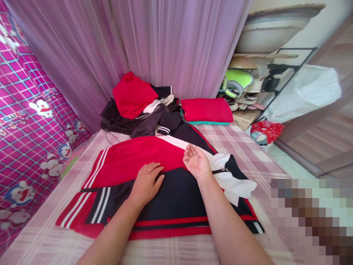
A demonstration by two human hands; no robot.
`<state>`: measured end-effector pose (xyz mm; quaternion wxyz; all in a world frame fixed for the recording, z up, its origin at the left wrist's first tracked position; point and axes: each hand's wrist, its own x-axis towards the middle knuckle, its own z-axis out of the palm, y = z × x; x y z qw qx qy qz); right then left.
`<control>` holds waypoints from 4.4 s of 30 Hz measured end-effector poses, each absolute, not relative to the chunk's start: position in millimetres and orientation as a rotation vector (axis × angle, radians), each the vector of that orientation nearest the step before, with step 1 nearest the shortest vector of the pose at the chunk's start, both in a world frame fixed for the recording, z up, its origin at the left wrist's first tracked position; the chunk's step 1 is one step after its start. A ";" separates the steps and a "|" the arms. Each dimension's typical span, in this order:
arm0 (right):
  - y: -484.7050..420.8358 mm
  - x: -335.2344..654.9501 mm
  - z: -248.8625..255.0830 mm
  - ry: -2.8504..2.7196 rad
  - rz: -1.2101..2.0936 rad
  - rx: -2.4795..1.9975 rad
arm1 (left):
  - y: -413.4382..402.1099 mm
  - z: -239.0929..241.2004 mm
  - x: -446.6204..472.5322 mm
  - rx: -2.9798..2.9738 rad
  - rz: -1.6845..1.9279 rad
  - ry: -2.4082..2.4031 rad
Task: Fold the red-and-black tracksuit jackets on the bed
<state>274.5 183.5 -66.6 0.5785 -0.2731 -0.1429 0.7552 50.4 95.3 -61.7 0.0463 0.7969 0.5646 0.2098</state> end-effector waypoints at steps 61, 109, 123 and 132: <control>218.7 340.4 -105.3 -0.433 1.108 -0.991 | 91.3 -57.7 52.0 2.368 0.631 1.726; 197.5 325.8 -83.4 -1.875 0.248 -1.686 | 93.2 -59.4 51.2 2.386 0.642 1.719; 191.9 300.0 -68.1 -1.862 0.210 -1.760 | 92.1 -55.7 53.0 2.378 0.612 1.727; 181.9 287.3 -71.5 -2.019 0.134 -1.859 | 90.4 -58.7 53.5 2.436 0.558 1.790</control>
